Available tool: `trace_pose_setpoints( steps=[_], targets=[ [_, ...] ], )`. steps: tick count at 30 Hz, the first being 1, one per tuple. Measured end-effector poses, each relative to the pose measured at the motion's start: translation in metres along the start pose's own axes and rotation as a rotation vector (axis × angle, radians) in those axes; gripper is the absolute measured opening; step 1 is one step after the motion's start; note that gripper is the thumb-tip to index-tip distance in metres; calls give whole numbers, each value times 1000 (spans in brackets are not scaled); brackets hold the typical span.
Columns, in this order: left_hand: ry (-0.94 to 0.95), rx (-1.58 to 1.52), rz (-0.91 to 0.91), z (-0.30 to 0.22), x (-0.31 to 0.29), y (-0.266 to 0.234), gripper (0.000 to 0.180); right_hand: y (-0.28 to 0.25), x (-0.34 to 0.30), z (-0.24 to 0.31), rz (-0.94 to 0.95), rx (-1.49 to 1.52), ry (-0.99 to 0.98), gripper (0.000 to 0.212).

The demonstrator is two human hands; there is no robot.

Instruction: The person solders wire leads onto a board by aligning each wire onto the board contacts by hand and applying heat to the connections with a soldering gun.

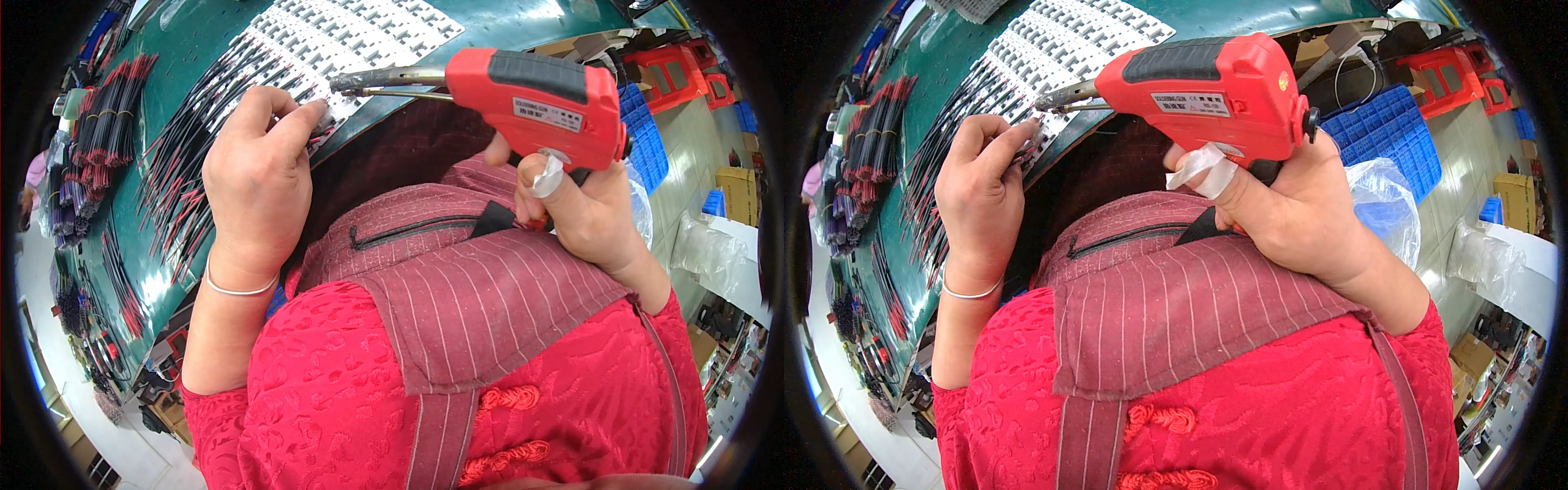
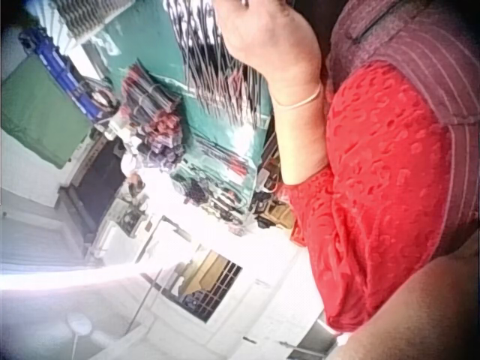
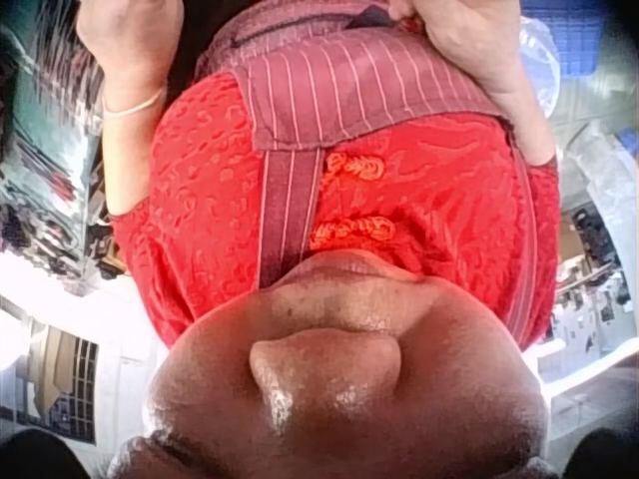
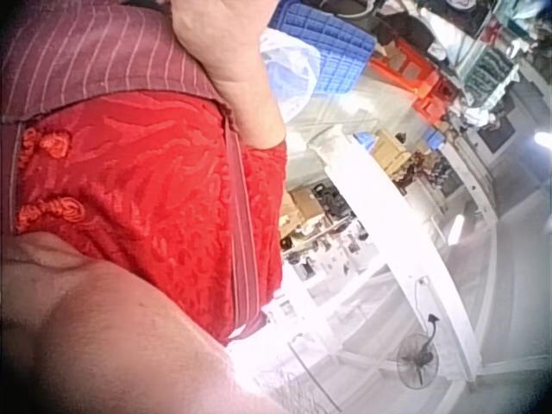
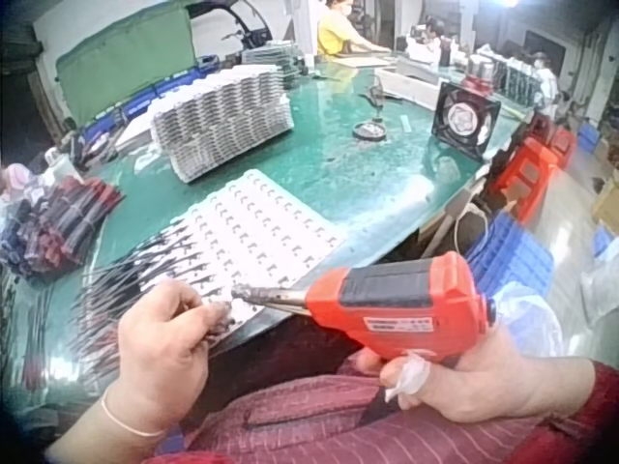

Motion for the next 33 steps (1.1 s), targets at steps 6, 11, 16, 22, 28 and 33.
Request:
trace_pose_setpoints(
  steps=[6,11,16,22,28,33],
  targets=[
    [28,19,-13,-5,0,-1,38,1,-1,0,-38,37,-11,27],
    [38,33,-22,-8,0,-3,35,0,-4,-4,30,-75,32,27],
    [46,49,-21,-10,0,-2,34,-5,-5,-3,9,-62,-24,26],
    [85,55,-37,-14,1,-3,25,-5,-5,4,-36,-34,-25,25],
    [95,-31,-8,-4,0,-9,35,-1,-5,6,-15,-64,-6,19],
    [257,-78,-227,-17,-15,-35,48,-8,-7,3,-70,19,-36,26]
  ],
)
Point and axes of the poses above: each hand's wrist, its own x-axis towards the middle knuckle, its own y-axis out of the palm, z = x × y, the point moved 10 cm from there along x, towards the middle knuckle, and after that the axes turned 11 degrees about -y, right-handed, at the moved point
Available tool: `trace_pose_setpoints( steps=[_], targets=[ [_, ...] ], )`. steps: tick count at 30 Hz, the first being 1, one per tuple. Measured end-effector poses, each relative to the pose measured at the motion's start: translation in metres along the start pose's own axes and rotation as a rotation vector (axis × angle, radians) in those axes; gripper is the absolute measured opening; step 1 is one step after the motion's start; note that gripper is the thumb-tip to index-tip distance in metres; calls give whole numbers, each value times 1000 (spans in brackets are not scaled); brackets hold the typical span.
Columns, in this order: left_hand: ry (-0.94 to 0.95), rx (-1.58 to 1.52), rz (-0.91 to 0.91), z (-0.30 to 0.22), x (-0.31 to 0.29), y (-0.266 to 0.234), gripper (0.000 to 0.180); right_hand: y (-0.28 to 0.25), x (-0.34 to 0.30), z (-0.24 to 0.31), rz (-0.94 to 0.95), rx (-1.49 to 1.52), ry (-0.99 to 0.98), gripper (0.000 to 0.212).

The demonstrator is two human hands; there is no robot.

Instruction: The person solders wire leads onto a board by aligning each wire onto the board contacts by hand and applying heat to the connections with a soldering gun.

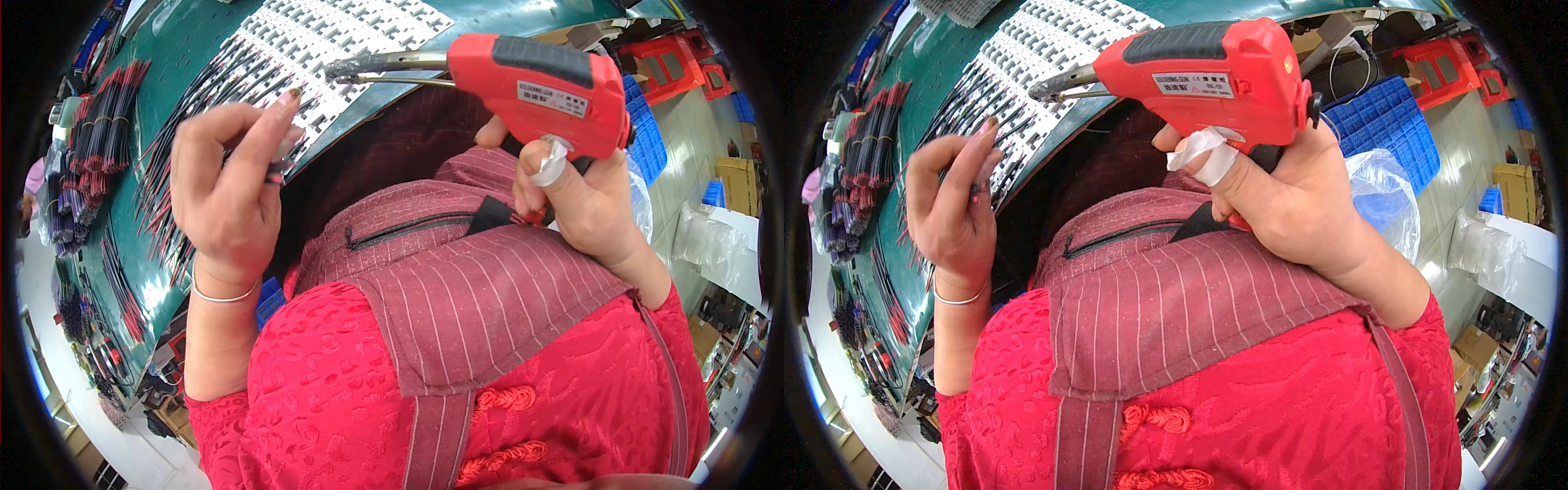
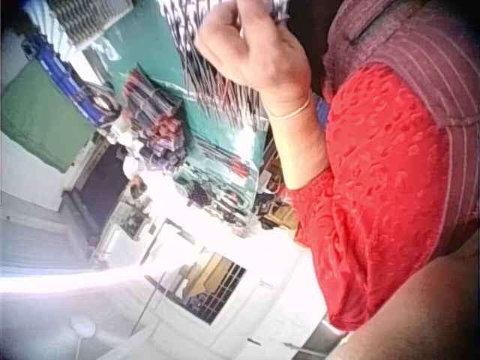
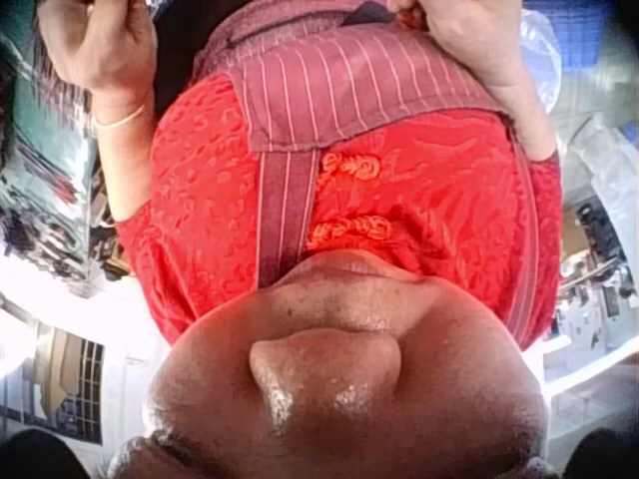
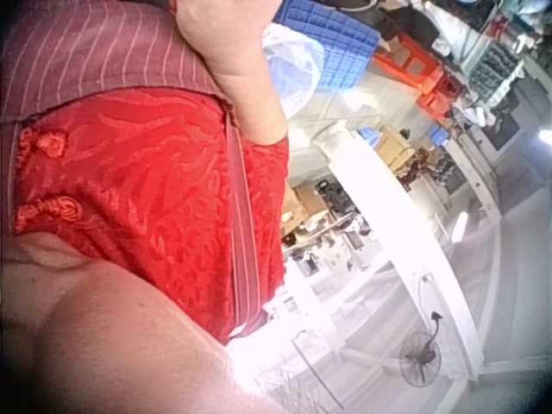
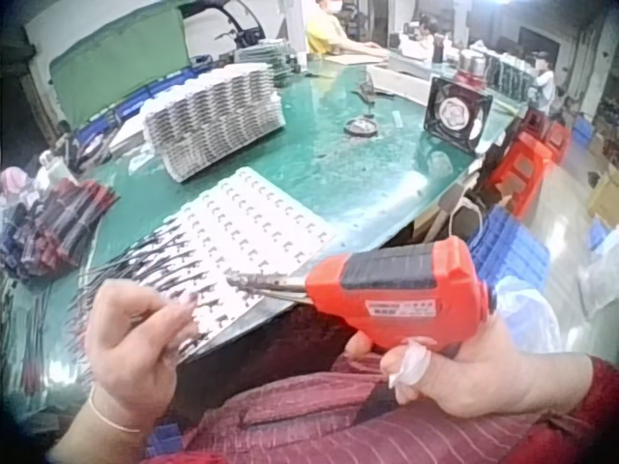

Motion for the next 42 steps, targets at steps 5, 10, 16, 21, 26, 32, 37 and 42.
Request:
trace_pose_setpoints(
  steps=[5,10,16,21,26,32,37,42],
  targets=[
    [-94,-92,171,3,-5,15,50,2,1,1,32,-24,0,27],
    [-215,-126,210,12,-5,25,40,-3,-4,-2,-1,-8,2,26],
    [-156,-37,245,5,-8,29,39,1,-6,7,21,-85,29,25],
    [-123,53,119,0,-3,23,38,2,-9,9,70,-130,31,22],
    [-94,75,119,-3,-5,24,36,6,-9,17,90,-227,4,23],
    [-125,34,102,-7,-2,24,32,-1,-15,15,46,-110,5,29],
    [-119,49,118,-8,-3,28,33,-1,-13,18,48,-140,1,27],
    [-163,46,206,-7,-4,35,40,-4,-15,10,97,-163,10,27]
  ],
)
Point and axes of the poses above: each hand's wrist, its own x-axis towards the middle knuckle, its own y-axis out of the palm, z = x × y, the point moved 10 cm from there along x, towards the middle knuckle, and after that the axes turned 11 degrees about -y, right-handed, at the moved point
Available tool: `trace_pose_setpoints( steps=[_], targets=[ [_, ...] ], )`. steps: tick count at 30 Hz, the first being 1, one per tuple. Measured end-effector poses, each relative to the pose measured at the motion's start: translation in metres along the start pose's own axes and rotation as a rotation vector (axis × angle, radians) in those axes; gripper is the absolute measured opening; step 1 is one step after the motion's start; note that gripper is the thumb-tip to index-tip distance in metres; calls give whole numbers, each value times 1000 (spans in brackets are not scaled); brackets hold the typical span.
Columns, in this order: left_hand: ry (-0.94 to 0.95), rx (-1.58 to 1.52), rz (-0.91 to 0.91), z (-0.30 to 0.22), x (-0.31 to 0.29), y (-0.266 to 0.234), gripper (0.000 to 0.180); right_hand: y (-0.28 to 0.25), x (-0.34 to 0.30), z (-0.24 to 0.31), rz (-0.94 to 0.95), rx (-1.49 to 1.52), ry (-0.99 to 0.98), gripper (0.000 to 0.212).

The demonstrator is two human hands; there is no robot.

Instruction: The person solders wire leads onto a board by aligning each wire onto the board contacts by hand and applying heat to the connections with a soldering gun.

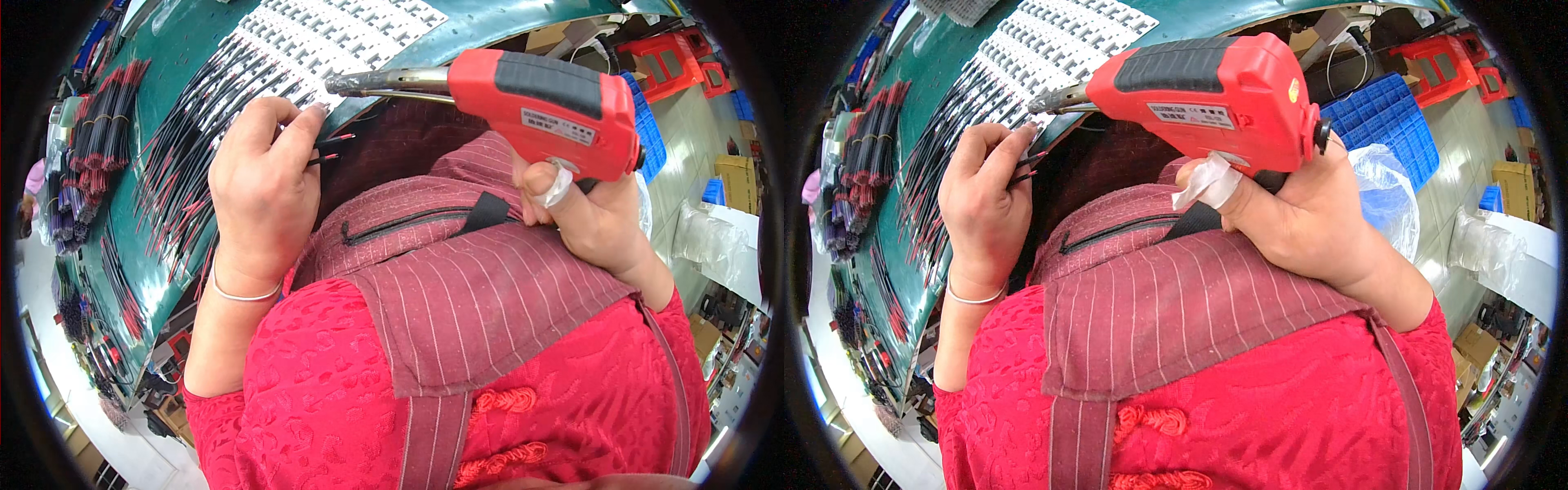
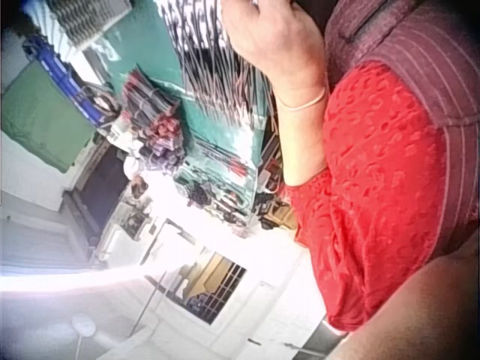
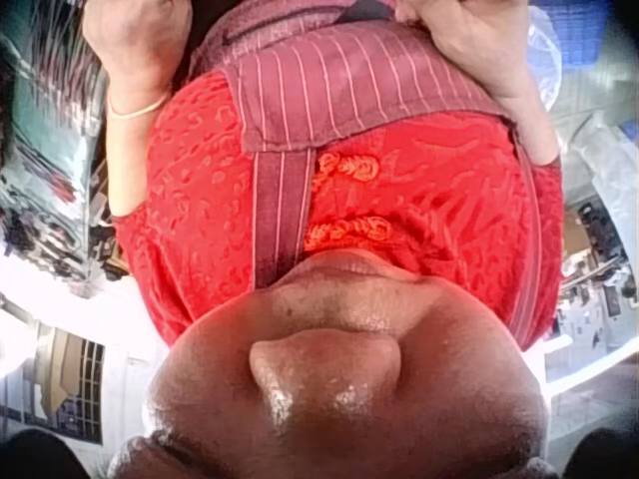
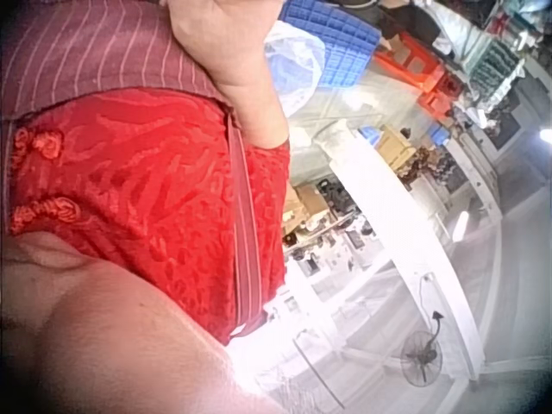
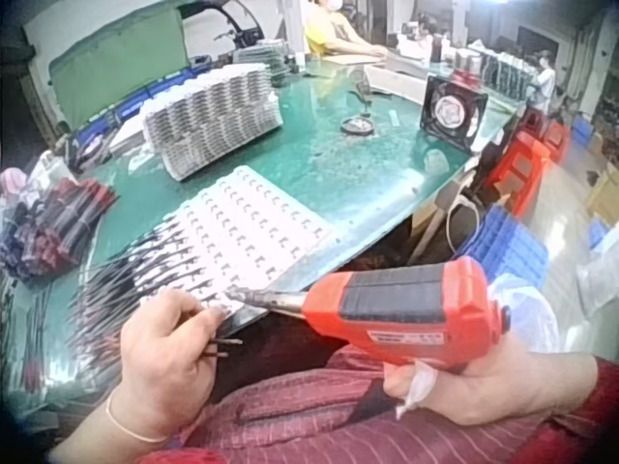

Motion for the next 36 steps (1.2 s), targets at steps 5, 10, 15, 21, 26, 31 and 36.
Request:
trace_pose_setpoints(
  steps=[5,10,15,21,26,31,36],
  targets=[
    [5,18,-7,1,0,2,39,2,2,-2,-21,37,-19,29],
    [-21,10,-2,-1,1,3,34,1,1,0,-66,104,-44,28],
    [-27,29,20,-2,3,5,28,3,2,-2,-46,108,-39,26],
    [-46,44,35,-3,4,6,27,3,4,-4,-18,117,-51,26],
    [-61,48,37,-3,3,7,24,2,3,-8,-40,133,-24,25],
    [-66,57,33,-4,4,8,22,3,3,-8,-27,107,-26,25],
    [-42,89,23,-8,5,7,24,3,5,-13,-20,95,-6,23]
  ],
)
Point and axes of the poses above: each hand's wrist, its own x-axis towards the middle knuckle, its own y-axis out of the palm, z = x × y, the point moved 10 cm from there along x, towards the middle knuckle, and after that the axes turned 11 degrees about -y, right-handed, at the moved point
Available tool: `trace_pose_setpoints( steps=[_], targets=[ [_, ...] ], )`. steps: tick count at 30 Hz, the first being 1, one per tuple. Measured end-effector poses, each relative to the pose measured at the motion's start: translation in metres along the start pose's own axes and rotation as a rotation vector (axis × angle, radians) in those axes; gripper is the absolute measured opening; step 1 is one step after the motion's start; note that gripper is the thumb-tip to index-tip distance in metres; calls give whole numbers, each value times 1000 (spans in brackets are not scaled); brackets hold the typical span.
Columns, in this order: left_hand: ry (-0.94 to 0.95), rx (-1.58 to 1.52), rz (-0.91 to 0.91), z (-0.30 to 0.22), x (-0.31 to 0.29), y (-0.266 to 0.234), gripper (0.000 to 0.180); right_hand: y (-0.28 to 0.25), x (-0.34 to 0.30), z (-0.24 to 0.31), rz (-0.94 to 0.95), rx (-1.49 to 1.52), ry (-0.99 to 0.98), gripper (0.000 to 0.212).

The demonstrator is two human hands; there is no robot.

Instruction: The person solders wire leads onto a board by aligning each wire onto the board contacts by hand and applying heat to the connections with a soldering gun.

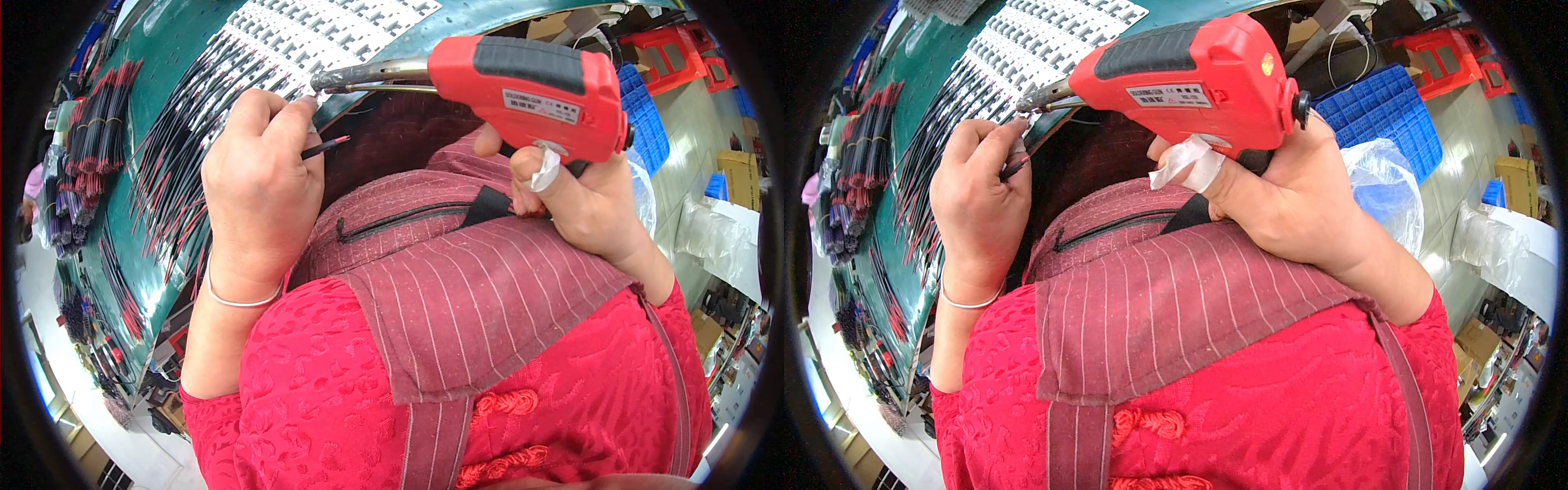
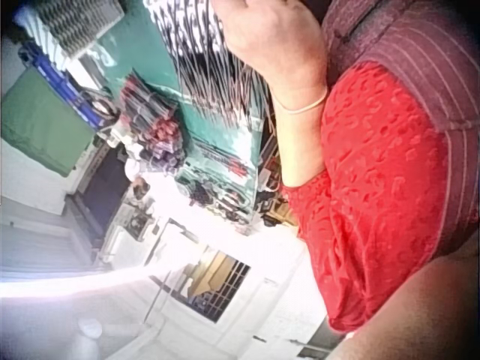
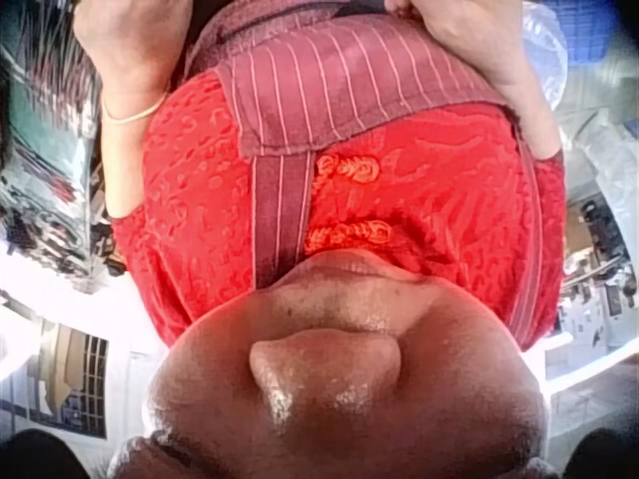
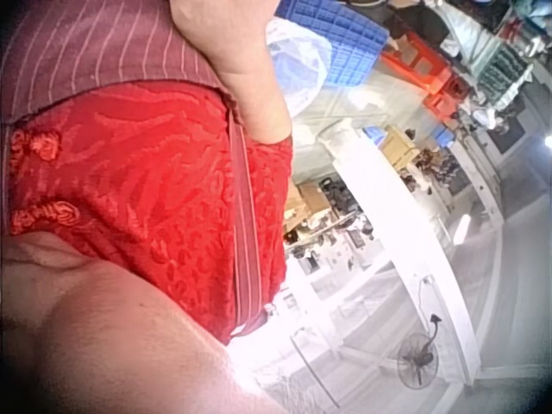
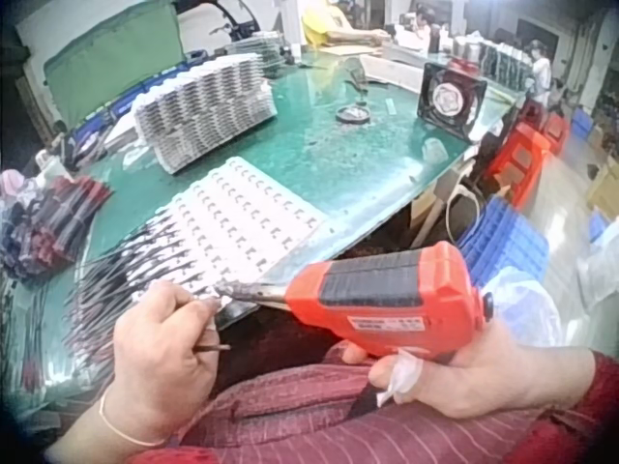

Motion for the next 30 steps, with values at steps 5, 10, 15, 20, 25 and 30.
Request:
trace_pose_setpoints(
  steps=[5,10,15,20,25,30],
  targets=[
    [-9,-9,0,1,0,0,23,1,-1,-1,48,-67,-16,30],
    [-24,-13,8,1,0,0,22,-3,-1,2,-8,-24,-35,42],
    [2,-4,4,-1,0,0,26,-3,-1,3,-10,-36,-17,45],
    [5,3,8,-1,0,-1,26,-6,-2,6,-52,44,-48,21],
    [7,-8,14,0,0,-1,26,-7,-4,4,-63,35,-6,23],
    [36,36,22,-1,0,-3,27,-10,-6,-2,-12,28,-14,22]
  ],
)
Point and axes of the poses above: each hand's wrist, its own x-axis towards the middle knuckle, its own y-axis out of the palm, z = x × y, the point moved 10 cm from there along x, towards the middle knuckle, and after that the axes turned 11 degrees about -y, right-handed, at the moved point
